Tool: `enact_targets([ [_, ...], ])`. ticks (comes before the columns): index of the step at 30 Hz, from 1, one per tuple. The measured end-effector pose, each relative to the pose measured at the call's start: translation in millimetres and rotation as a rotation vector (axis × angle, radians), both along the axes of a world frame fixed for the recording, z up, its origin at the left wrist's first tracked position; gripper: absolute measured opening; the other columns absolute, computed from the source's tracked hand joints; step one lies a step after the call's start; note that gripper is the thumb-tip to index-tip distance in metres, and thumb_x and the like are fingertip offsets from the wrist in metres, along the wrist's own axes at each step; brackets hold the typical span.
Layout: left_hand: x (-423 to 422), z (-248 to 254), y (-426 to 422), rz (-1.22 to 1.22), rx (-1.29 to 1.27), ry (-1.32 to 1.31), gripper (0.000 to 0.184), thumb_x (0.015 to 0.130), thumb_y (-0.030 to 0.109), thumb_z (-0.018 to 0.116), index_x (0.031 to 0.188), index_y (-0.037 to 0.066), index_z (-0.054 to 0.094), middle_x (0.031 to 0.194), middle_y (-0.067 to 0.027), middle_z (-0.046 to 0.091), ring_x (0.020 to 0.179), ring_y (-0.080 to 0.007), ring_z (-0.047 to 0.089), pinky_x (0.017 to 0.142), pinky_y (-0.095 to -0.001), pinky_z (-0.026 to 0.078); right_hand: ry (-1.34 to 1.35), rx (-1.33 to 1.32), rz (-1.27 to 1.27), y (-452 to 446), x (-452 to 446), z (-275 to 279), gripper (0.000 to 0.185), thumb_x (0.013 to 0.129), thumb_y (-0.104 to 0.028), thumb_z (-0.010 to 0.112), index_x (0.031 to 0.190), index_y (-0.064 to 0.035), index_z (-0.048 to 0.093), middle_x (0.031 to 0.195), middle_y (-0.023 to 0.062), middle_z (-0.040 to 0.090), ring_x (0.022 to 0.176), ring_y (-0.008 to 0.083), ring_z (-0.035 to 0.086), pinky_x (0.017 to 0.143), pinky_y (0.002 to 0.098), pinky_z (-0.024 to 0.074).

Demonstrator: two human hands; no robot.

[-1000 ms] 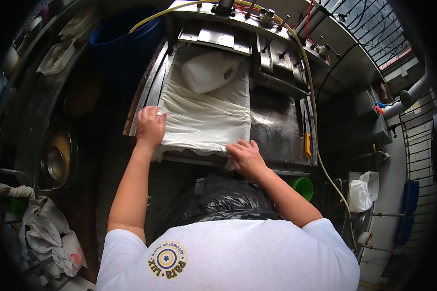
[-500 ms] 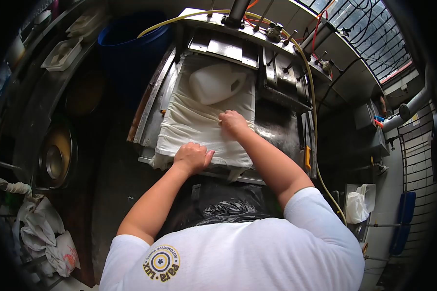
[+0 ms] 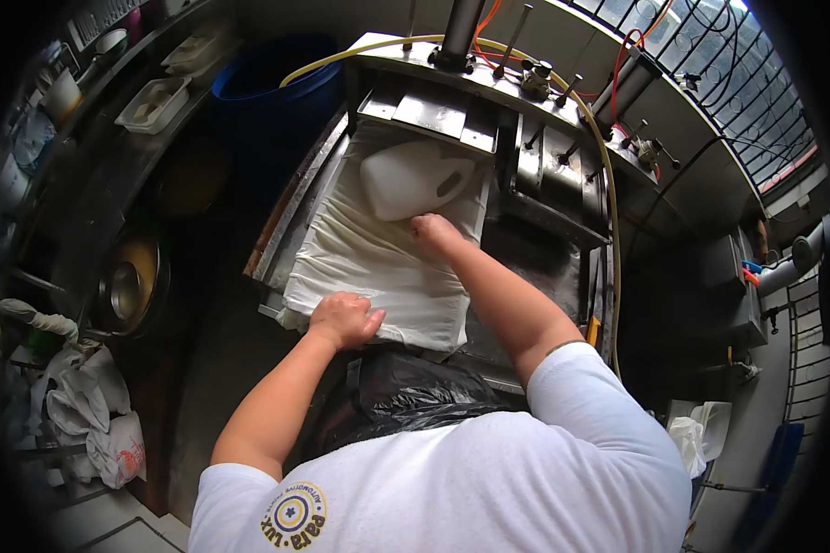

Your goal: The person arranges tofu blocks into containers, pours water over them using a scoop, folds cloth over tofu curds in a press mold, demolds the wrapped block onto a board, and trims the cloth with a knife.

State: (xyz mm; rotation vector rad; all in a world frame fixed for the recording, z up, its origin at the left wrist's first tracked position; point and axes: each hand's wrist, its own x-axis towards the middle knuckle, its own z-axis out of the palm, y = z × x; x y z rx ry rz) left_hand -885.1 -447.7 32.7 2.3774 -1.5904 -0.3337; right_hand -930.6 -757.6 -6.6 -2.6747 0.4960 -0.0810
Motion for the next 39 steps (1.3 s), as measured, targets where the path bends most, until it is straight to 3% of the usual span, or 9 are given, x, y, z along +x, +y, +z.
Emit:
enact_targets([
  [14,-11.6,2.0,-35.2,0.386,0.287,-0.029,0.062,0.102,0.06,0.046,0.088,0.007,0.075,0.098,-0.0255,0.073,0.098,-0.0469,0.068,0.084,-0.0577,0.052,0.291,0.037,0.245,-2.7,-17.8,78.2,0.026,0.079,-0.008,0.075,0.105,-0.0064,0.08,0.11,0.0147,0.077,0.107,0.0326,0.074,0.087,0.0437,0.0607],
  [18,-12.8,-2.3,-37.9,0.418,0.27,-0.084,0.054,0.101,0.05,0.054,0.081,0.004,0.072,0.092,-0.0265,0.071,0.092,-0.048,0.067,0.081,-0.0585,0.05,-0.591,0.344,0.498,37.8,-39.0,154.0,0.031,0.084,-0.002,0.061,0.114,-0.0036,0.07,0.097,0.0227,0.071,0.097,0.0436,0.07,0.086,0.0518,0.0562],
  [20,-14.5,-8.4,-38.4,0.439,0.2,-0.088,0.049,0.101,0.045,0.056,0.081,0.003,0.07,0.09,-0.026,0.07,0.088,-0.0478,0.066,0.079,-0.0576,0.05,-0.497,0.36,0.495,21.4,-75.8,197.3,0.016,0.087,-0.008,0.064,0.102,-0.0058,0.069,0.095,0.0173,0.07,0.092,0.042,0.07,0.082,0.051,0.0564],
  [24,-15.0,-34.7,-28.8,0.645,-0.215,-0.055,0.041,0.103,0.034,0.059,0.08,0.001,0.067,0.082,-0.0233,0.067,0.078,-0.0457,0.063,0.072,-0.0525,0.049,-0.483,0.25,0.195,-132.3,-157.0,211.4,0.017,0.085,-0.007,0.066,0.102,-0.0089,0.07,0.1,0.0131,0.073,0.1,0.0361,0.07,0.086,0.0485,0.0568],
  [29,-9.5,-38.3,-38.7,0.774,-0.212,-0.069,0.039,0.103,0.034,0.062,0.082,0.002,0.068,0.079,-0.0219,0.066,0.074,-0.0434,0.063,0.066,-0.0509,0.047,-0.243,-1.177,-0.735,-432.8,-266.8,232.2,0.012,0.092,-0.018,0.059,0.094,-0.0117,0.069,0.088,0.0112,0.07,0.081,0.0247,0.071,0.062,0.0451,0.0574],
  [32,-12.3,-32.4,-44.5,0.814,-0.142,-0.091,0.037,0.098,0.035,0.067,0.078,0.004,0.068,0.078,-0.0203,0.066,0.076,-0.0438,0.064,0.066,-0.0535,0.049,-0.033,-0.813,-0.804,-550.4,-343.4,227.8,0.031,0.108,-0.034,0.046,0.112,-0.0148,0.07,0.112,0.0102,0.073,0.108,0.0352,0.069,0.092,0.0498,0.0579],
  [36,-19.2,-4.8,-53.7,0.8,-0.126,-0.131,0.034,0.097,0.036,0.068,0.08,0.007,0.07,0.081,-0.0191,0.069,0.077,-0.0435,0.065,0.066,-0.053,0.049,0.346,-0.786,-0.531,-712.8,-383.8,175.5,0.036,0.105,-0.028,0.05,0.137,-0.0155,0.063,0.139,0.0087,0.066,0.13,0.0227,0.062,0.108,0.0378,0.053],
  [37,-19.1,-7.1,-52.7,0.835,-0.184,-0.106,0.032,0.095,0.036,0.07,0.08,0.007,0.071,0.081,-0.0183,0.07,0.079,-0.0432,0.066,0.069,-0.0526,0.051,0.314,-1.101,-0.331,-791.4,-415.3,144.6,0.04,0.107,-0.037,0.047,0.136,-0.0174,0.065,0.138,0.0113,0.067,0.128,0.0306,0.063,0.105,0.0431,0.0538],
  [39,-16.1,-5.5,-49.5,0.844,-0.181,-0.096,0.032,0.094,0.034,0.072,0.076,0.007,0.071,0.079,-0.0171,0.07,0.079,-0.041,0.067,0.071,-0.0521,0.053,0.044,-0.59,-0.731,-743.3,-396.8,174.9,0.049,0.108,-0.049,0.041,0.133,-0.0163,0.067,0.126,0.02,0.069,0.116,0.0479,0.063,0.094,0.0569,0.053],
])
